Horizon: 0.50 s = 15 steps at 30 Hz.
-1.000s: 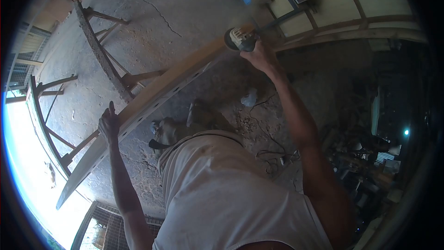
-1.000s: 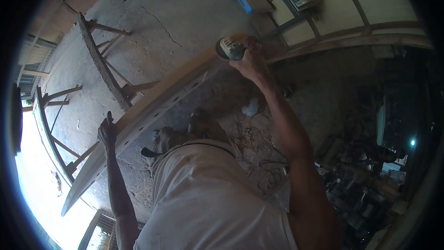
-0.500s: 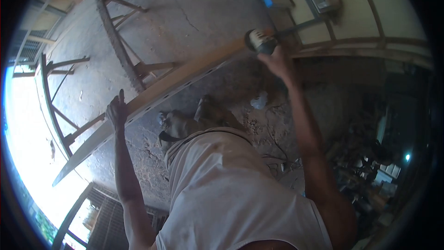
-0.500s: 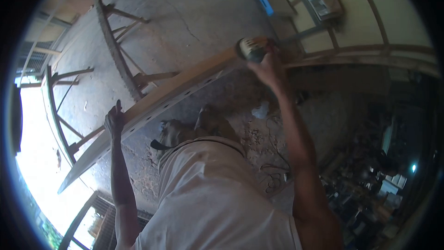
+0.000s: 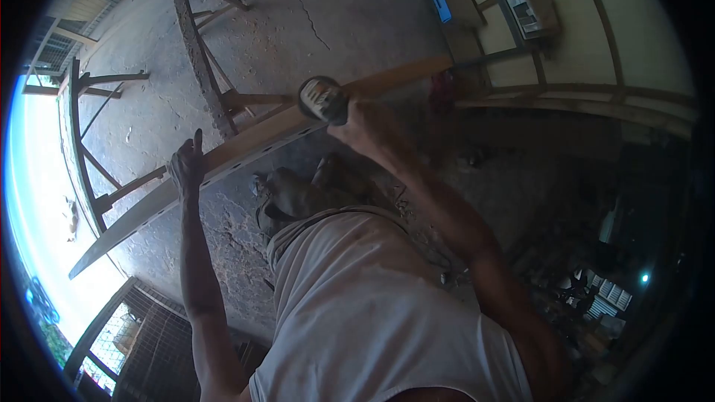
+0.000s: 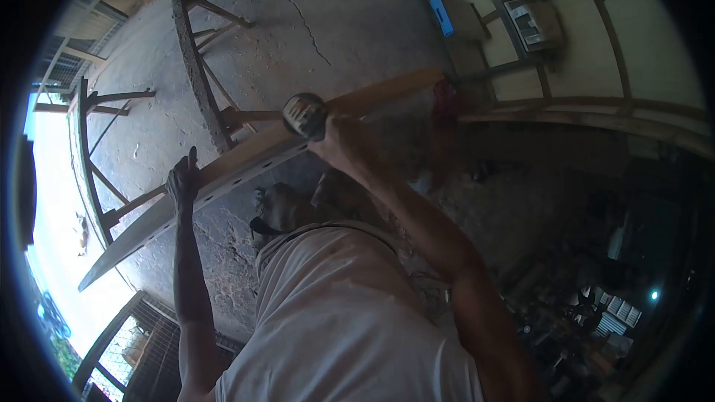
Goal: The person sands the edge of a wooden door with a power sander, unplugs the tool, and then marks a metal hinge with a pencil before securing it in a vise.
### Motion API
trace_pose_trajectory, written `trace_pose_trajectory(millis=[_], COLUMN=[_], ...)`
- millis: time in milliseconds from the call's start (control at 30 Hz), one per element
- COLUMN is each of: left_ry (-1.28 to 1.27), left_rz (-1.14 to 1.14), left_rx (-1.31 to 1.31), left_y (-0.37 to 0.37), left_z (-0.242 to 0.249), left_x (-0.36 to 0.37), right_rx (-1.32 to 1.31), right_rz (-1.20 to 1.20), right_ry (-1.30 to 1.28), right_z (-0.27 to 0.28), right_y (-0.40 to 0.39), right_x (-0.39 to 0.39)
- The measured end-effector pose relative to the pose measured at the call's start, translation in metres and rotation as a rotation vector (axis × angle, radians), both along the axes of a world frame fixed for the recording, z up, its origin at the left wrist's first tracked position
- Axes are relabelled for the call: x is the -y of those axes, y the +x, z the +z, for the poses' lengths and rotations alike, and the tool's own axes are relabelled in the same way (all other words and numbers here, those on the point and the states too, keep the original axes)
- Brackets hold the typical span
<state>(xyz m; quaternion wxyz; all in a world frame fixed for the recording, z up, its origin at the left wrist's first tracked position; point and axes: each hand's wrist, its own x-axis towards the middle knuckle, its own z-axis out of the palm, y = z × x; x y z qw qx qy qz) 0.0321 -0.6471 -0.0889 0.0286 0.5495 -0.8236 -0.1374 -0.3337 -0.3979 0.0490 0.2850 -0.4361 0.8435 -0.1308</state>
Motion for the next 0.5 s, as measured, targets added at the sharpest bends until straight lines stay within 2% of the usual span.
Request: trace_pose_trajectory(millis=[200,333,433,467,500], left_ry=[-0.032,-0.003,-0.075,-0.060,-0.033], left_rz=[-0.054,-0.010,-0.111,-0.080,-0.069], left_rx=[0.010,0.014,0.016,0.002,-0.002], left_y=[0.005,0.004,0.012,0.003,0.004], left_z=[-0.006,-0.005,-0.014,0.004,0.000], left_x=[0.002,0.003,0.005,-0.003,-0.004], right_rx=[-0.074,-0.103,-0.159,-0.182,-0.211], right_rz=[-0.125,-0.168,-0.191,-0.197,-0.203], right_ry=[0.054,0.053,0.011,-0.011,-0.009], right_z=[0.003,0.001,0.000,0.000,-0.001], right_y=[-0.058,-0.085,-0.105,-0.112,-0.120], right_x=[-0.026,-0.037,-0.051,-0.055,-0.059])
